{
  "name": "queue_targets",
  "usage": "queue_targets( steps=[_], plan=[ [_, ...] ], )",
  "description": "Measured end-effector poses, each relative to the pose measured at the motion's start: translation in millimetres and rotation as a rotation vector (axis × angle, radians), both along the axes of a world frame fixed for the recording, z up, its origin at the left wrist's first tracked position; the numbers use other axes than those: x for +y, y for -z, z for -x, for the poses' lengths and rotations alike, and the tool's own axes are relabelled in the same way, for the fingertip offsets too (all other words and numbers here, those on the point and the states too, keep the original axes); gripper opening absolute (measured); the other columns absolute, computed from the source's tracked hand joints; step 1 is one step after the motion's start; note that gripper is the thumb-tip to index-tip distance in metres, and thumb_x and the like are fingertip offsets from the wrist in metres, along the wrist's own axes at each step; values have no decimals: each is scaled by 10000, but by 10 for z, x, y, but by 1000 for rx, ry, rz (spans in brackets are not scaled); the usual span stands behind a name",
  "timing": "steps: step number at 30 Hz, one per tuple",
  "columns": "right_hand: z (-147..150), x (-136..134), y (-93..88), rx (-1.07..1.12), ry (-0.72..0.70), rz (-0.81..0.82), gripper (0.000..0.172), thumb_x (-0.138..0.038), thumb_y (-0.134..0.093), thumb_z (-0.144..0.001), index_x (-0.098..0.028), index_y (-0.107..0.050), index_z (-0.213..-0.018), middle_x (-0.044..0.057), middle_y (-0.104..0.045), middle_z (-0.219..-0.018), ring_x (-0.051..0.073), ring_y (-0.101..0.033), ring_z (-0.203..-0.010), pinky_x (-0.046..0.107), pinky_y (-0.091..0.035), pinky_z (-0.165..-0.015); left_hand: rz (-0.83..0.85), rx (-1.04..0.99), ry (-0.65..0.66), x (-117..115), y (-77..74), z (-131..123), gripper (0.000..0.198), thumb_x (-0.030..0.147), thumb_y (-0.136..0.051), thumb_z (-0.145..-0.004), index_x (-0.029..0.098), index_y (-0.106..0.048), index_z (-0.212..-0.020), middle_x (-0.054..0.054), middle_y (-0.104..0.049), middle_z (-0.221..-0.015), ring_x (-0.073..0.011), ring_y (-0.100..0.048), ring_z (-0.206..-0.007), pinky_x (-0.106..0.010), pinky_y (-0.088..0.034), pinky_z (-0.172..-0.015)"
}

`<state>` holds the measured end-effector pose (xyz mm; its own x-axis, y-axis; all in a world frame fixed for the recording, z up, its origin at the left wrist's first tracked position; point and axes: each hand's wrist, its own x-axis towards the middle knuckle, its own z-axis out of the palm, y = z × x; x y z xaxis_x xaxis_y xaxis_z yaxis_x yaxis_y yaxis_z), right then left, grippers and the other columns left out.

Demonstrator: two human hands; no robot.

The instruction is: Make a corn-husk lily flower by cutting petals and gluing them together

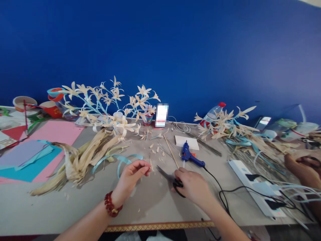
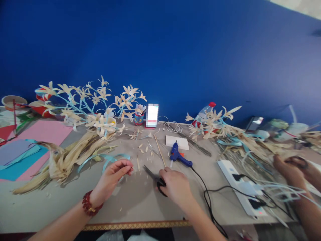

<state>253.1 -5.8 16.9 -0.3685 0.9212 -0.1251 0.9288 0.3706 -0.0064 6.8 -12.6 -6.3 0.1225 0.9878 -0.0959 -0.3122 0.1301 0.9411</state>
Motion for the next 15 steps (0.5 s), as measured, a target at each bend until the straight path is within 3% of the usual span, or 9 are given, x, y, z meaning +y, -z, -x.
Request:
queue_targets(
  steps=[8, 11, 15],
  plan=[
    [-78, 195, -216, 153, -153, 229, 225, -340, -785, -629, -224, -649, -765, -17, -666, -681, 177, -608, -638, 246, -240, -510, -10, -77, -18, 15, -27, -19, 167, 318, -669, -810, 158, -629, -840, -12, -662, -720, -111, -582, -646, -242, -470, -657],
    [80, 209, -295, 447, -162, 266, 173, -355, -722, -740, -233, -660, -845, -29, -652, -686, 144, -569, -614, 229, -310, -540, -31, -32, -25, 6, -43, -38, 196, 343, -670, -804, 157, -611, -828, -20, -674, -716, -117, -584, -629, -251, -466, -644],
    [500, 201, -205, 870, -55, 144, 142, -334, -633, -834, -202, -633, -886, -13, -614, -690, 131, -527, -587, 218, -365, -531, -45, 32, -30, 4, -28, -52, 220, 368, -669, -795, 158, -607, -820, -18, -671, -716, -121, -587, -616, -252, -469, -629]
  ],
)
